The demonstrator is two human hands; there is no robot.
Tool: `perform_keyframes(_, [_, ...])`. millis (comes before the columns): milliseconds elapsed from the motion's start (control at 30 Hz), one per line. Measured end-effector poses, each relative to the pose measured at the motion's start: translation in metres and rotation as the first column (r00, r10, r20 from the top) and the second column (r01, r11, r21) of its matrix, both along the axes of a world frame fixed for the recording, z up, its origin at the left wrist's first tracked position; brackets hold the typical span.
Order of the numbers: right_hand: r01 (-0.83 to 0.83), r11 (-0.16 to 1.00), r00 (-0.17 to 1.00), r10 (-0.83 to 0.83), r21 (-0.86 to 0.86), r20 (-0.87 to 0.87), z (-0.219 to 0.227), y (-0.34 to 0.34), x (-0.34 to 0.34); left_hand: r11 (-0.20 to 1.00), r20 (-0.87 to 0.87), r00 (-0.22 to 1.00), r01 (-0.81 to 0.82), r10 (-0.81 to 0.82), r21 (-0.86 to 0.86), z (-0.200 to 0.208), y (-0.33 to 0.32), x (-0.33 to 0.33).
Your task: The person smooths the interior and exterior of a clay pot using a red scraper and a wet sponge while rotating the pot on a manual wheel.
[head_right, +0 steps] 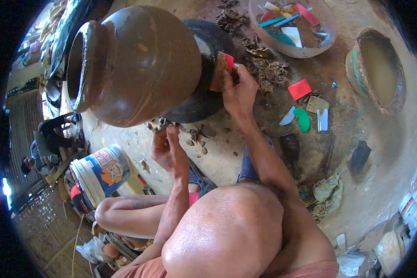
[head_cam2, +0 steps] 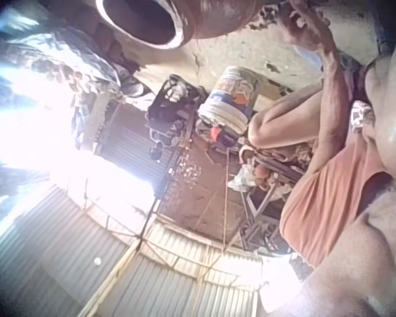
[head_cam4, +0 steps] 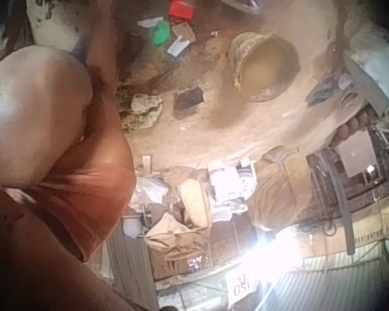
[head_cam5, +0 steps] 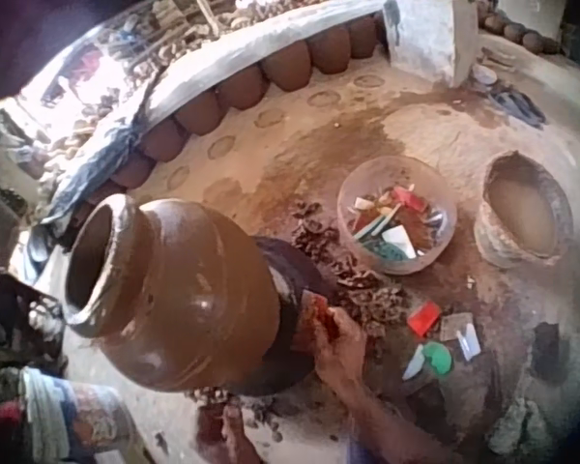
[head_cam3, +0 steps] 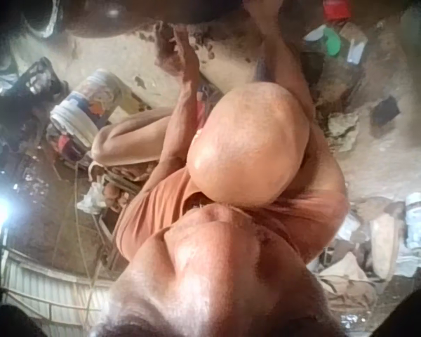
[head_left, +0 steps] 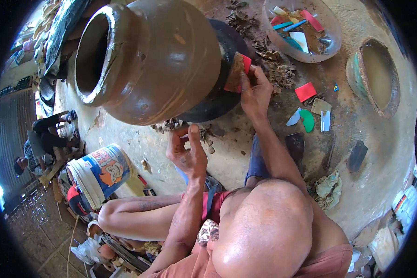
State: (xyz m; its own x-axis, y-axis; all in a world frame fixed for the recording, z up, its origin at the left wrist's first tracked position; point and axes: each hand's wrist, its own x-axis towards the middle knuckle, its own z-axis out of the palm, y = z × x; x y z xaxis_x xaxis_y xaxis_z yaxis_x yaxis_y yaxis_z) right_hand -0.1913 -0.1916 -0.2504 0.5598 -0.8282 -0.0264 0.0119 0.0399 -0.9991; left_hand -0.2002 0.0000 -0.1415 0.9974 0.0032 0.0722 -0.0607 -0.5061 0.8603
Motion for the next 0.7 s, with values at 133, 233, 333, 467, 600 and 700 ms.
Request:
perform_keyframes(133, [-0.002,1.000,1.000,0.002,0.007,-0.001,0.007,0.015,-0.004,0.999,0.155,0.988,-0.006,0.012,-0.034,0.018,-0.009,0.028])
perform_keyframes(233, [0.006,1.000,1.000,-0.006,-0.005,-0.018,0.010,0.017,-0.007,1.000,0.215,0.977,-0.004,0.006,-0.007,0.014,-0.005,0.034])
perform_keyframes(333, [0.003,1.000,0.998,-0.003,-0.005,-0.055,0.010,0.016,-0.008,1.000,0.222,0.975,-0.007,0.006,0.002,0.012,-0.005,0.035])
perform_keyframes(467, [-0.017,0.999,0.995,0.013,-0.040,-0.104,0.015,0.015,-0.010,1.000,0.191,0.982,-0.013,0.007,0.029,0.020,-0.008,0.034])
perform_keyframes(600, [-0.006,0.998,0.999,0.003,-0.065,-0.050,0.005,0.011,-0.010,1.000,0.190,0.982,0.001,0.001,-0.009,0.022,-0.009,0.034])
perform_keyframes(700, [-0.017,0.997,0.998,0.012,-0.073,-0.060,0.004,0.013,-0.009,1.000,0.221,0.975,-0.001,0.002,-0.002,0.024,-0.007,0.035])
